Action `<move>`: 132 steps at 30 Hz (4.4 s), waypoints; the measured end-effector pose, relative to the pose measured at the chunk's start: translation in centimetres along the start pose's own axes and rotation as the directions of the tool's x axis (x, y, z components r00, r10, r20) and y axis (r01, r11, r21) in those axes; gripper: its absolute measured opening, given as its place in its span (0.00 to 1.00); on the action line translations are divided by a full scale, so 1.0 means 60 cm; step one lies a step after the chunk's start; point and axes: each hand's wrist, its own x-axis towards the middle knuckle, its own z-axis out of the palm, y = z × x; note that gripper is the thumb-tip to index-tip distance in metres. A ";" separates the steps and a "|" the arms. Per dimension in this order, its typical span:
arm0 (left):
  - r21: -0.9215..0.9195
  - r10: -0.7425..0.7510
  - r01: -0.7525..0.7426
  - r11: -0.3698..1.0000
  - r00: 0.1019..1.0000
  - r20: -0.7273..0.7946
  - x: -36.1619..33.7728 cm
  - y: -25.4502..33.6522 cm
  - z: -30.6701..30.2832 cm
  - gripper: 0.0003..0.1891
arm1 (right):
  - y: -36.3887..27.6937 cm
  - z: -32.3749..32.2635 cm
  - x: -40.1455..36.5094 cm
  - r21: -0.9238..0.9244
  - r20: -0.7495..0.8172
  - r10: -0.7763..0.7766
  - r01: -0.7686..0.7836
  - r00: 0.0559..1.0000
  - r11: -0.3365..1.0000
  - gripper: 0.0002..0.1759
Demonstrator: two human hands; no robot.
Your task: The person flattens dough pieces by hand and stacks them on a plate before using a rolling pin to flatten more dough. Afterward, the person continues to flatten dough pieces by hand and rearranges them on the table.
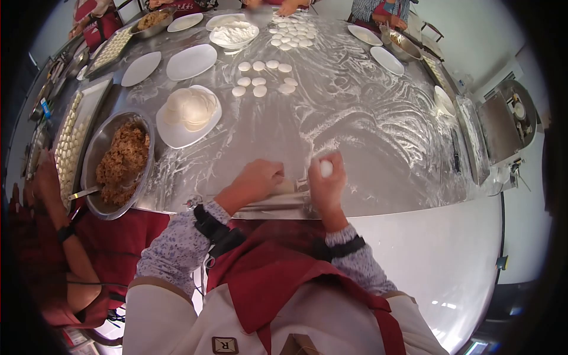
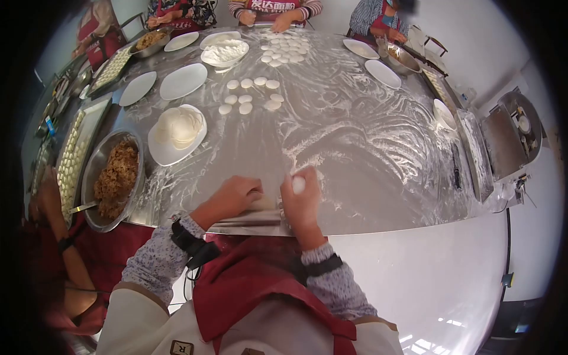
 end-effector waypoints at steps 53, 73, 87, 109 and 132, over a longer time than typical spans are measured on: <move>-0.152 -0.074 0.048 0.987 0.983 -0.167 -0.009 0.029 0.029 0.07 | -0.011 0.031 0.043 0.039 0.041 0.015 -0.017 0.999 0.999 0.08; -0.024 -0.029 0.024 0.999 0.982 -0.186 -0.034 -0.001 0.026 0.10 | 0.042 0.004 -0.012 0.088 0.020 -0.040 0.038 0.999 0.995 0.07; 0.011 -0.163 0.199 0.980 0.832 -0.531 -0.108 -0.054 -0.120 0.30 | -0.011 0.005 0.021 0.068 0.073 0.121 -0.126 0.990 0.990 0.10; 0.320 -0.127 0.048 0.946 0.964 0.232 -0.054 -0.016 -0.067 0.41 | 0.230 -0.257 0.012 -0.501 0.049 0.009 0.017 0.999 0.865 0.19; 0.255 -0.474 0.637 0.728 0.736 -0.483 0.420 -0.134 -0.059 0.45 | 0.201 -0.262 0.065 -0.566 0.288 0.038 0.138 0.957 0.813 0.23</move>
